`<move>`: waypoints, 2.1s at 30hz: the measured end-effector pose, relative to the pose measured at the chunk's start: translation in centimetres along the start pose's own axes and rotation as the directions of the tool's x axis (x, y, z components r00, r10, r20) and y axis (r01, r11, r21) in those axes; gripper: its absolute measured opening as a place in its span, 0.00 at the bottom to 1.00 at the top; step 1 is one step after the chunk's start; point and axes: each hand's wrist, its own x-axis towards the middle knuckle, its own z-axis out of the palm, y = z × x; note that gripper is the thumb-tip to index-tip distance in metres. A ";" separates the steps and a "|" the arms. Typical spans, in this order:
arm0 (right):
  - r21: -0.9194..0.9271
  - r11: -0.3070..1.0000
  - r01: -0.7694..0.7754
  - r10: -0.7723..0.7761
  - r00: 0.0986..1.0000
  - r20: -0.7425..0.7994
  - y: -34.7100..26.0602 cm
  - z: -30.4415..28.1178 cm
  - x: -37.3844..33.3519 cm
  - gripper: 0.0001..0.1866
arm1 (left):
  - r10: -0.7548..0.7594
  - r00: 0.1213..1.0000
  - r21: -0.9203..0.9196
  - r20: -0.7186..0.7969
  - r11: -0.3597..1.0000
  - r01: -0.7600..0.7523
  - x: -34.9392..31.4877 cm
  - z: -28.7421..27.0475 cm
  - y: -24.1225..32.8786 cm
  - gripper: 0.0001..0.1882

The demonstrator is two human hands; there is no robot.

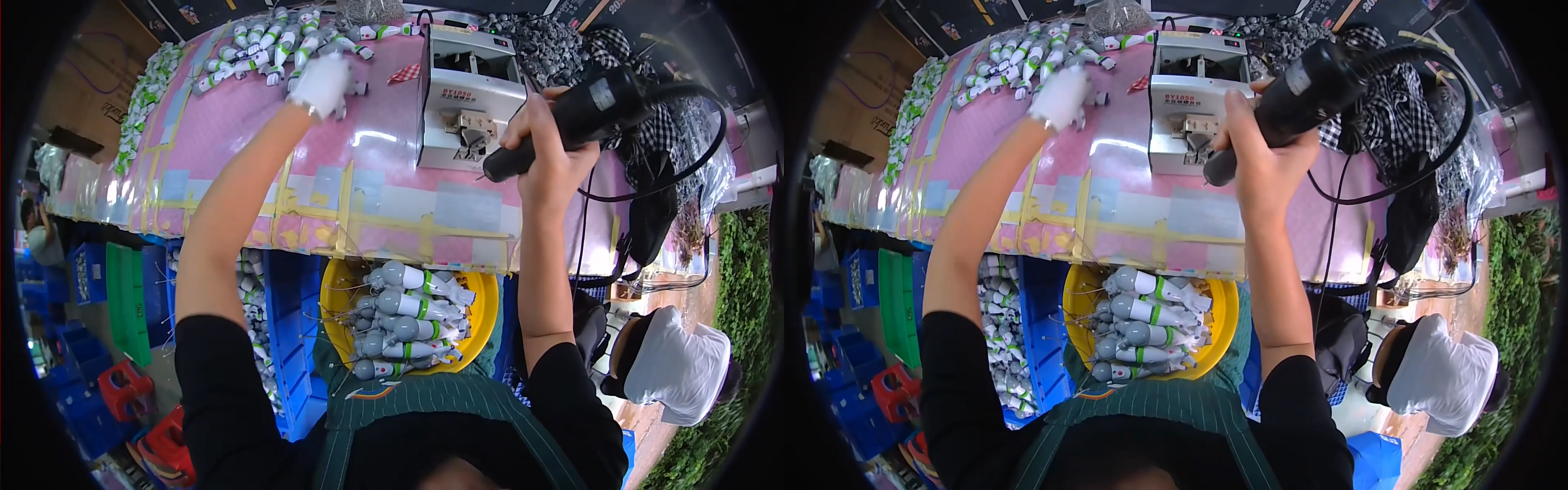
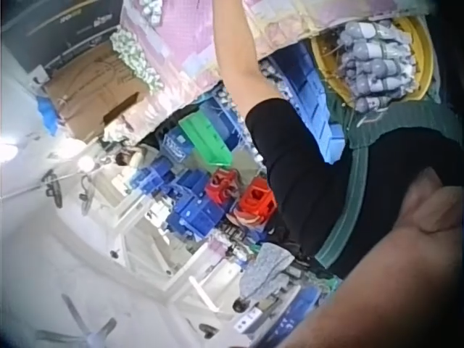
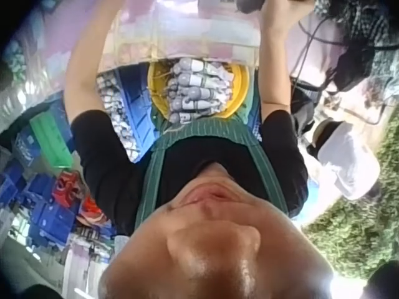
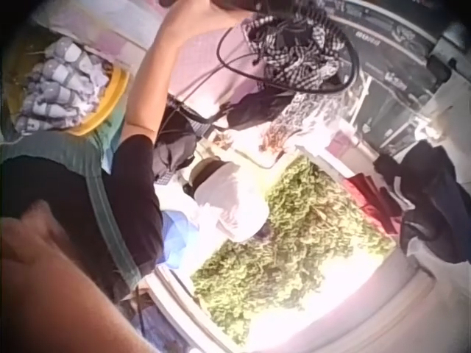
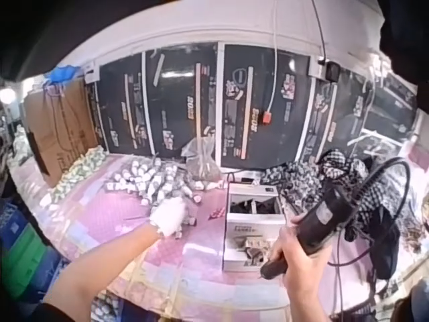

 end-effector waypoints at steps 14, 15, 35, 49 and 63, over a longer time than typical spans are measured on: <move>0.048 0.998 -0.048 0.047 0.999 0.027 -0.7 -0.5 -2.3 0.10 | 0.205 0.875 -0.090 -0.438 0.959 -0.270 -8.6 -3.0 2.0 0.14; 0.042 0.998 -0.053 0.052 0.999 0.015 -0.7 -0.5 -2.4 0.10 | 0.202 0.873 -0.090 -0.443 0.959 -0.268 -7.7 -2.8 1.9 0.14; 0.037 0.994 -0.099 0.094 0.987 0.128 -0.5 0.3 -4.9 0.11 | 0.088 0.957 -0.608 -0.275 0.756 -0.244 -16.5 -3.3 17.0 0.22; -0.047 0.999 -0.008 0.021 0.960 0.278 2.4 0.1 -7.3 0.11 | -0.020 0.975 -0.704 -0.222 0.695 -0.146 -16.9 -2.5 18.3 0.20; -0.039 0.998 0.051 -0.036 0.943 0.331 3.6 0.5 -8.3 0.13 | -0.012 0.982 -0.728 -0.186 0.673 -0.130 -17.0 -2.7 18.1 0.18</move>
